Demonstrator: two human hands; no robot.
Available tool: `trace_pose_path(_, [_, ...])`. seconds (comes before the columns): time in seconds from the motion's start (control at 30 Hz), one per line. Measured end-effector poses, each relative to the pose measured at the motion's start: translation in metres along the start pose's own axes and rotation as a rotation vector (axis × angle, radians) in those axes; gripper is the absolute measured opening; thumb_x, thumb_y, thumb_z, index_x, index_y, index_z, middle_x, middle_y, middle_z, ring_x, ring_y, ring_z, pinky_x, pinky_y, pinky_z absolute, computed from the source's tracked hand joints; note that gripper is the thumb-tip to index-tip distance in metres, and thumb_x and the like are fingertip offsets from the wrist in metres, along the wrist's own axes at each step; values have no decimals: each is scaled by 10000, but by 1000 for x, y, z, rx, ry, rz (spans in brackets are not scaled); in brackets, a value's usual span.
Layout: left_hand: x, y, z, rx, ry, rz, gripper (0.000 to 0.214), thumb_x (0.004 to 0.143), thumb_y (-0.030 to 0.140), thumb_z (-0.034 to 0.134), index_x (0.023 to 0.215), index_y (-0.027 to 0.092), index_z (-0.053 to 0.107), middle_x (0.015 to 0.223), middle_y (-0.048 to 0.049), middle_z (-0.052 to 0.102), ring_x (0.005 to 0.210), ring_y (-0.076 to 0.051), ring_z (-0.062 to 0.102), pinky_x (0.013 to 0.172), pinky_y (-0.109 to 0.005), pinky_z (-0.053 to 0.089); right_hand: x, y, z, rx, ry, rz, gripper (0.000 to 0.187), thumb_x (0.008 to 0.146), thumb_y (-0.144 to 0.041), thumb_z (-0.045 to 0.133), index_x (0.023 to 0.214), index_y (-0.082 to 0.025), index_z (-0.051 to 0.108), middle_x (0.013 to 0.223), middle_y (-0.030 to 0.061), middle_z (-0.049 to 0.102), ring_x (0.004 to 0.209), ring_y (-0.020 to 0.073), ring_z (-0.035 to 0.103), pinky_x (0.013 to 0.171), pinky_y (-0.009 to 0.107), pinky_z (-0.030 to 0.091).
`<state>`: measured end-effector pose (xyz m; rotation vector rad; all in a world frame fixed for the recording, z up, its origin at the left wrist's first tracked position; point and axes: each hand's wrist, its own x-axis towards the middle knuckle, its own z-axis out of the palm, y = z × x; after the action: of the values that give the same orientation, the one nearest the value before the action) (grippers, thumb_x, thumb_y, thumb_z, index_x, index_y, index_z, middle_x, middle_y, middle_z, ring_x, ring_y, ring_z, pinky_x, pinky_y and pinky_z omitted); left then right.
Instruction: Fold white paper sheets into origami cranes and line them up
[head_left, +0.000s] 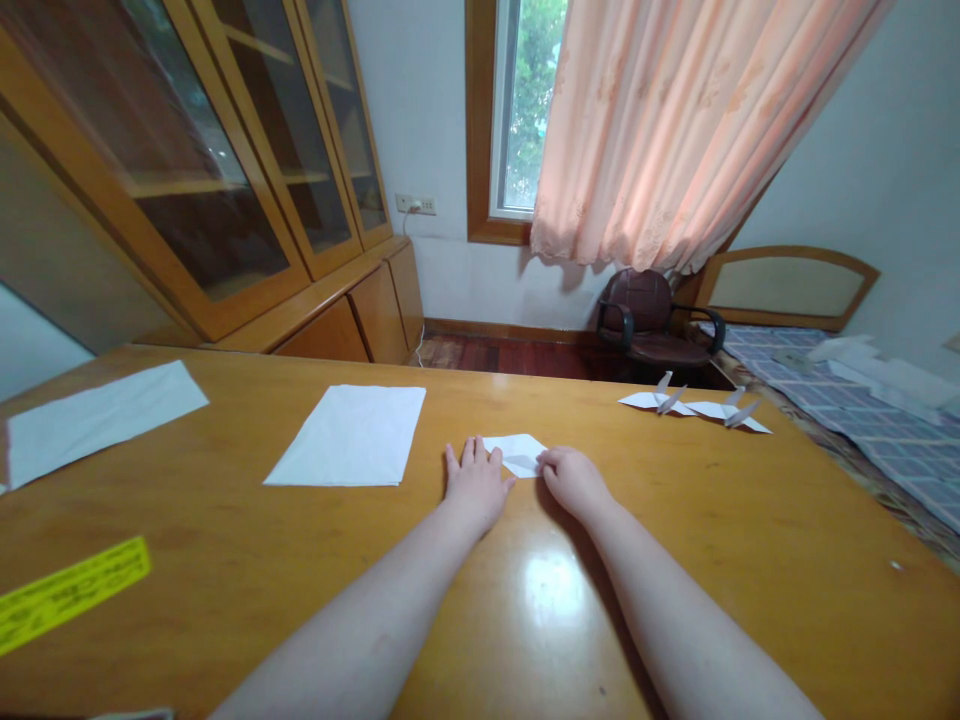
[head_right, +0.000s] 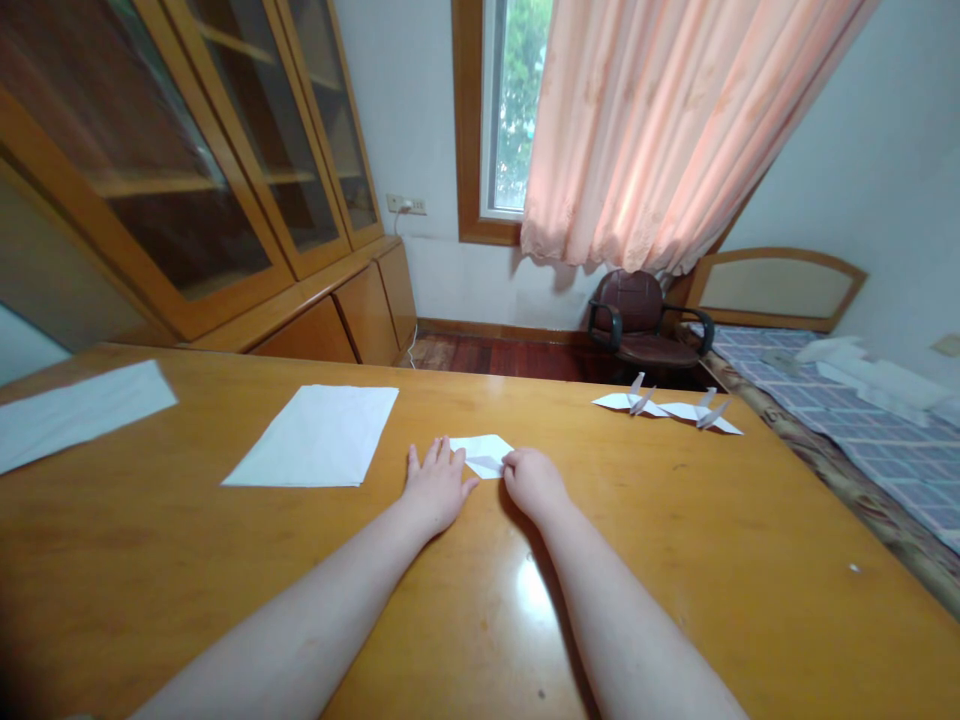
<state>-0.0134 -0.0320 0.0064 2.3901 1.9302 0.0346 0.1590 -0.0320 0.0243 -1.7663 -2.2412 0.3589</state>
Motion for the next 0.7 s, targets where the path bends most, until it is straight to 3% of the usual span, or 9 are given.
trace_pose_path(0.17, [7,-4,5,-30,-44,-39,722,848,584,245,1428,155,213,1495,-139,189,1372,-335,119,1042,-641,1,-1,-1,4,50,5,-91,257,813,-193,467,931,-217,693,886,50,684,830,165,580,747,244,400])
trace_pose_path(0.3, [15,-11,11,-63,-3,-86,688,863,572,184,1430,184,216,1500,-85,193,1373,-340,96,1034,-655,-3,-2,-5,7,51,7,-175,292,836,-218,485,1071,-236,659,905,62,682,828,166,578,759,254,407])
trace_pose_path(0.4, [20,-16,13,-97,15,-99,664,859,557,253,1423,207,235,1494,-82,215,1369,-347,106,1032,-657,24,-3,-8,6,66,5,-201,290,860,-246,462,1071,-223,659,876,69,687,787,162,587,737,251,413])
trace_pose_path(0.6, [23,-17,7,-164,71,-99,681,829,503,422,1411,203,237,1468,-136,274,1360,-336,164,1053,-594,122,-6,-15,1,164,-117,-273,275,858,-263,448,958,-232,702,860,40,709,776,154,606,745,244,411])
trace_pose_path(0.7, [21,-14,0,-166,148,-78,563,821,422,489,1318,176,394,1387,-146,405,1311,-295,293,1066,-506,189,-8,-16,1,211,-135,-287,266,845,-260,466,977,-246,697,903,27,711,815,152,617,754,238,412])
